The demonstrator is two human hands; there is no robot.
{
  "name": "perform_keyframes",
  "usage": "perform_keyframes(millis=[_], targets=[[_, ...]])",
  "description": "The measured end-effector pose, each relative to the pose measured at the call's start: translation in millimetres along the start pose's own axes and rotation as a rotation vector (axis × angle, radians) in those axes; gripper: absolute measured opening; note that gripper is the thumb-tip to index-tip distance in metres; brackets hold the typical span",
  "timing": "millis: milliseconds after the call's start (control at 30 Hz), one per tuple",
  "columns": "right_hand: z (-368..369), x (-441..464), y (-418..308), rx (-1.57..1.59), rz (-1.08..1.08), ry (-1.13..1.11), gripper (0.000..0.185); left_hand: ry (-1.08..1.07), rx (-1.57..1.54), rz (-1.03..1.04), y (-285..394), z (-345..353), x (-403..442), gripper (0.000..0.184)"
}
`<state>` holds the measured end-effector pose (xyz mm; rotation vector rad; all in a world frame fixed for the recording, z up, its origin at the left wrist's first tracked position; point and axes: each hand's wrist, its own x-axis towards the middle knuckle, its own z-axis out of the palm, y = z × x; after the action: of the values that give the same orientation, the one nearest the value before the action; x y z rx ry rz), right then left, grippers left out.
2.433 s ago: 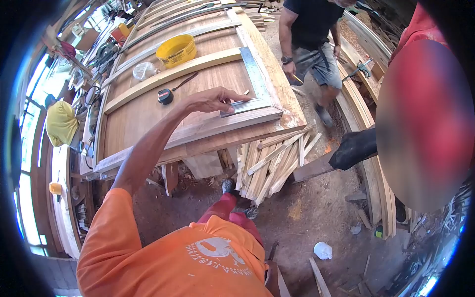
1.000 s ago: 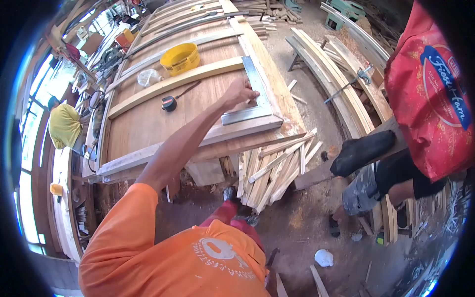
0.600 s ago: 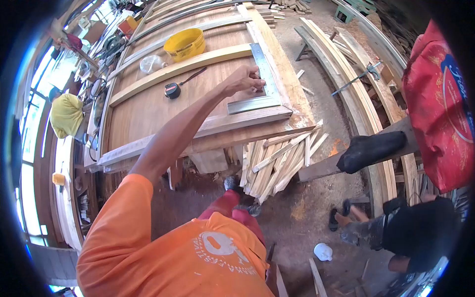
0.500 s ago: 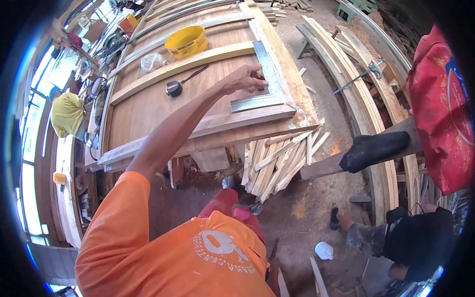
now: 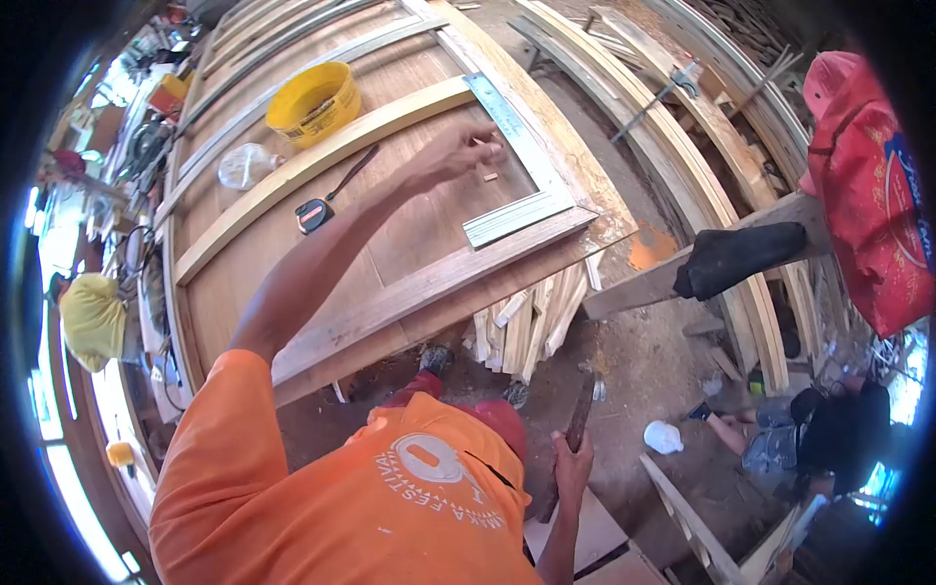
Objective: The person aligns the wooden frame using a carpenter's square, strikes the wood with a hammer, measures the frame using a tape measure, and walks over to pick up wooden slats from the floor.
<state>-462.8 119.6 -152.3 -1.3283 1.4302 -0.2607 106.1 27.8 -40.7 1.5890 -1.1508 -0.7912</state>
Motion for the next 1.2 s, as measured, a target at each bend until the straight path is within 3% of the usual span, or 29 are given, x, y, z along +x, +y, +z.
perform_keyframes(millis=[33, 67, 167, 367, 467, 700, 867, 1100, 1200], targets=[[12.7, -2.5, -4.4, 0.038, -0.020, 0.031, 0.020, -0.004, 0.072, 0.041, 7.7, -10.8, 1.3, 0.051], [25.8, -6.1, -5.7, 0.079, -0.032, 0.065, 0.022, -0.002, 0.042, 0.028, 12.7, -16.9, -1.7, 0.062], [57.6, -10.9, 25.0, -0.085, -0.019, 0.199, 0.023, -0.152, 0.047, 0.046, 5.6, -26.7, 14.1, 0.063], [104.3, -47.8, 183.9, -0.310, -0.051, 0.399, 0.032, -0.033, 0.088, 0.194, -0.6, -13.7, 2.5, 0.057], [127.4, -91.3, 206.4, -0.254, 0.334, 0.356, 0.033, -0.032, 0.057, 0.204, -2.0, -18.4, -12.0, 0.054], [149.0, -139.2, 216.3, -0.177, 0.479, 0.268, 0.033, -0.032, 0.031, 0.210, 1.9, -23.7, -33.0, 0.051], [150.8, -146.0, 211.5, -0.147, 0.497, 0.251, 0.033, -0.110, -0.001, 0.195, 17.2, -23.3, -46.9, 0.054], [143.1, -129.9, 199.5, -0.129, 0.472, 0.231, 0.033, -0.062, 0.051, 0.207, 39.6, -28.6, -63.3, 0.052], [134.9, -112.6, 196.1, -0.133, 0.448, 0.206, 0.033, 0.006, 0.069, 0.375, 49.2, -27.3, -81.1, 0.050]])
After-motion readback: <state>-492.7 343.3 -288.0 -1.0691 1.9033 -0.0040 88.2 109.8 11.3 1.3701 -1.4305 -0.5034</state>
